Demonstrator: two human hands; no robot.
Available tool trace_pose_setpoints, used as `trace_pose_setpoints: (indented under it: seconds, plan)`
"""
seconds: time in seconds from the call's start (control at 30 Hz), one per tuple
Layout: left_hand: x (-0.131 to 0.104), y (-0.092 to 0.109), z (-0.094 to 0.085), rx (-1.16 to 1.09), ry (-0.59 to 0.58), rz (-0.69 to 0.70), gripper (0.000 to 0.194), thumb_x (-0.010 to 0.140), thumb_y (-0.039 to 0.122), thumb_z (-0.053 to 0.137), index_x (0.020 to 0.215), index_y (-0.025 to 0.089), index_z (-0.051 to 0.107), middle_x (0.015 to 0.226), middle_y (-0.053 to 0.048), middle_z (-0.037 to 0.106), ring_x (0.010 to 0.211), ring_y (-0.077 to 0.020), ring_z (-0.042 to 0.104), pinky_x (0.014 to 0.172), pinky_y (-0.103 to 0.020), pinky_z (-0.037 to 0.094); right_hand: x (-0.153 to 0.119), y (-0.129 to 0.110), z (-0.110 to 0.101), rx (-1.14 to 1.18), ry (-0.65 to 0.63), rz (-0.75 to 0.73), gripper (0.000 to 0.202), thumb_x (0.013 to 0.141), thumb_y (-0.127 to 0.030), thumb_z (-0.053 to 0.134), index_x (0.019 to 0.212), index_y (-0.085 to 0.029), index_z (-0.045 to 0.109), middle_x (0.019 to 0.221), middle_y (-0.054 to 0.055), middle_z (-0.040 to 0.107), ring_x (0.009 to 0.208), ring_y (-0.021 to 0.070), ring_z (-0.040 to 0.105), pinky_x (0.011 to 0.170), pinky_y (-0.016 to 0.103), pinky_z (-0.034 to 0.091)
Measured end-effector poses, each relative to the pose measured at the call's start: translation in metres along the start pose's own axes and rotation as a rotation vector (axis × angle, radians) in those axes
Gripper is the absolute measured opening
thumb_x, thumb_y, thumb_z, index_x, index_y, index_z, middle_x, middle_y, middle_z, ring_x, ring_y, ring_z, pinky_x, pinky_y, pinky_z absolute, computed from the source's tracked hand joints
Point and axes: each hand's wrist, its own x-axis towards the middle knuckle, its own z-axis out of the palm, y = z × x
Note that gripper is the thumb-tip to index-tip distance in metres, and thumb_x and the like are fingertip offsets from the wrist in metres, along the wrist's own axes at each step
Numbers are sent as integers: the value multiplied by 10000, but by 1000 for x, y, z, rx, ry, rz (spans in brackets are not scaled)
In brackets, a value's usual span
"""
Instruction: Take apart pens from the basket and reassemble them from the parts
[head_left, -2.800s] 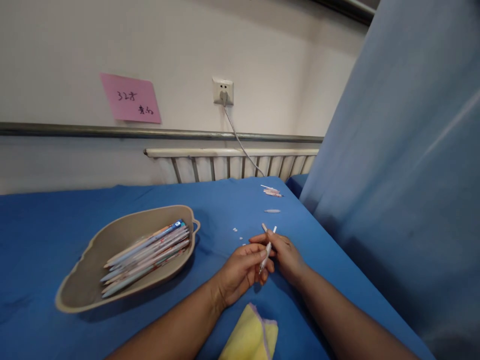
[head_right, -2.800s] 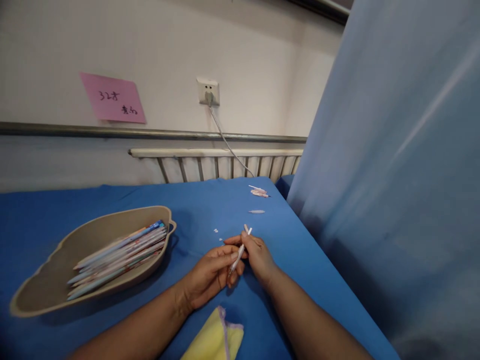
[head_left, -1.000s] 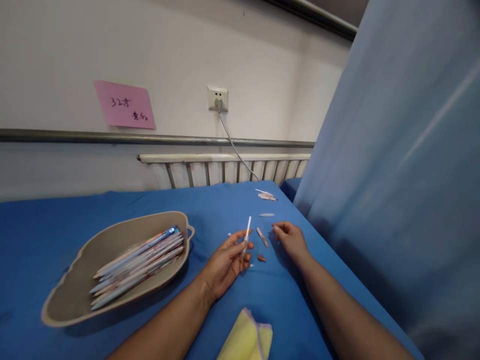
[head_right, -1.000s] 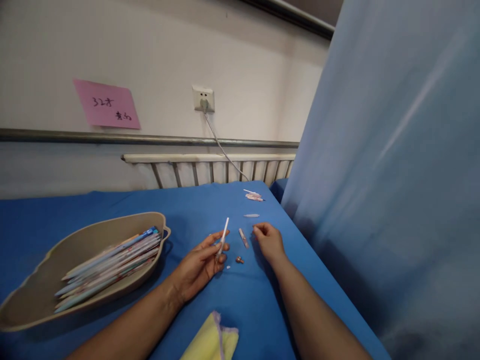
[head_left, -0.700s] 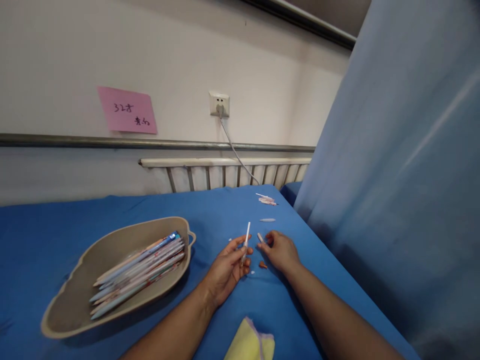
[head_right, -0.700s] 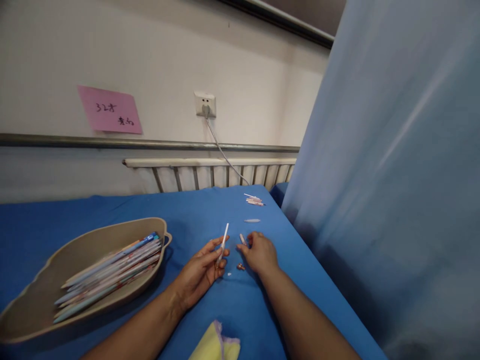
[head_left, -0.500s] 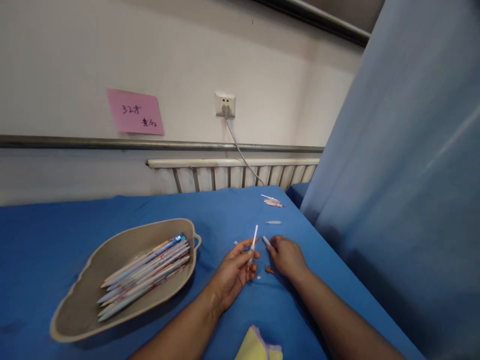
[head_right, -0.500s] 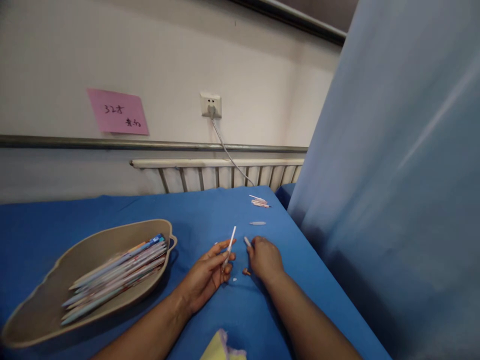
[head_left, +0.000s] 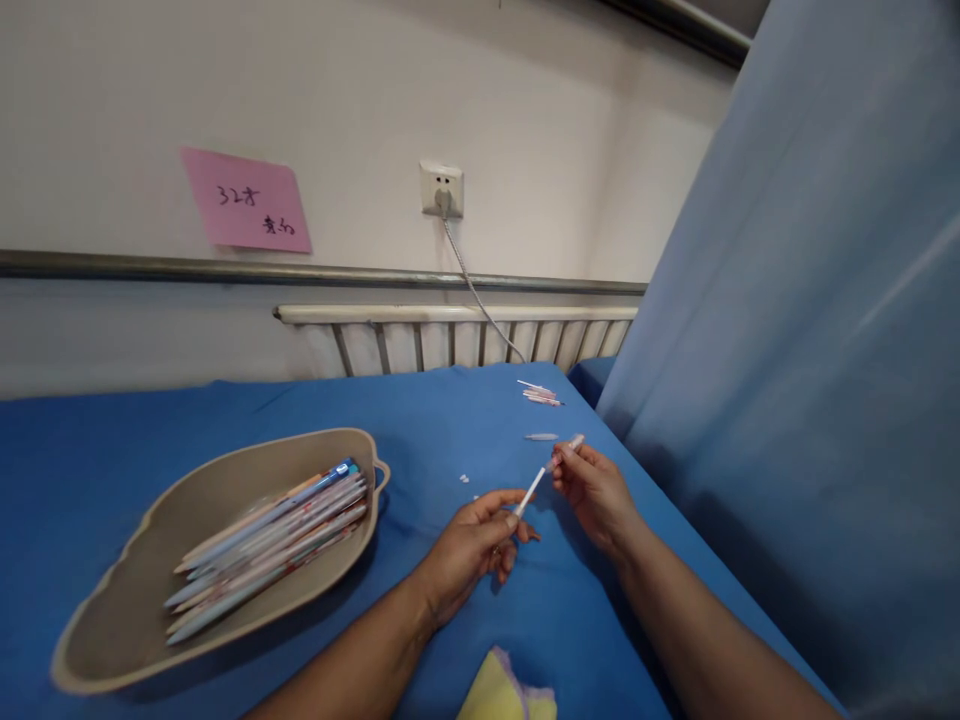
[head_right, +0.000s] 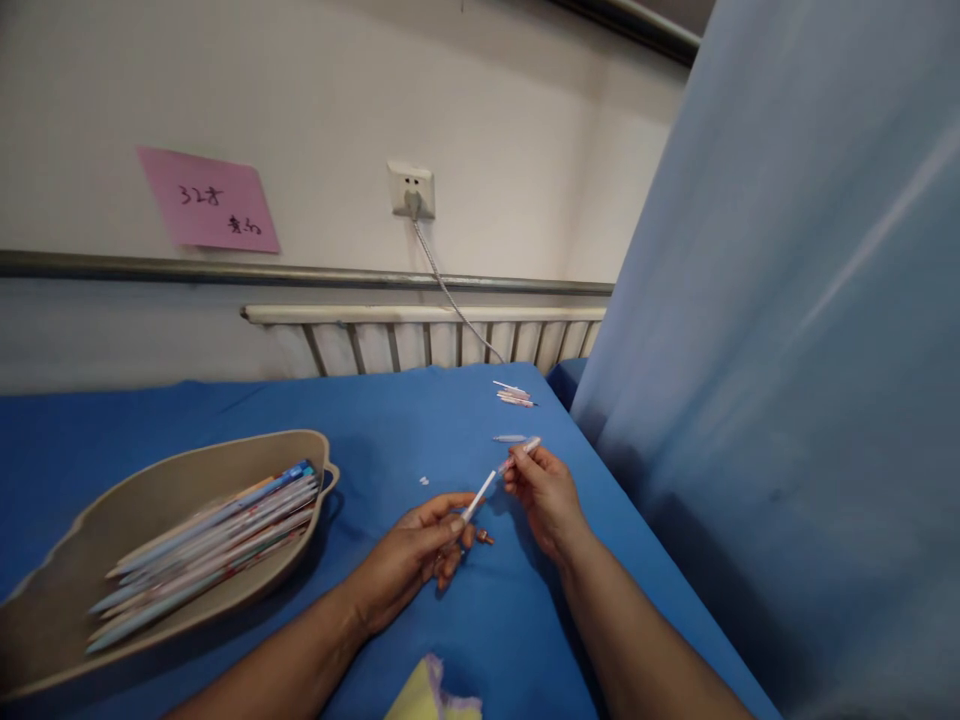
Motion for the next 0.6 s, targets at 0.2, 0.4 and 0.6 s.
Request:
trace_pose_setpoints:
  seconds: [0.2,0.4,0.6]
  plan:
    - [-1,-1,0,16,0,-3,354,762,277,642,1085,153,564,729,-12,637,390,-50,474,358,-160,370,-3,0,2,-40,-36,-30,269,659,-378,753,780,-155,663,670,5,603,578,110,537,539,222,438]
    - [-2,-1,0,14,-14,13,345,769,303,647,1068,153,562,738,-6,630,391,-47,486,361,-159,368,-9,6,7,-141,-156,-22,277,673,-399,741,769,-155,655,641,-2,610,540,96,524,531,219,410]
    - [-3,-1,1,33,-30,90,427,744,353,684,1083,159,512,793,-36,662,443,-80,557,389,-175,385,-13,10,12,-239,-199,-30,294,660,-420,743,763,-159,655,630,-2,616,541,101,525,526,226,414]
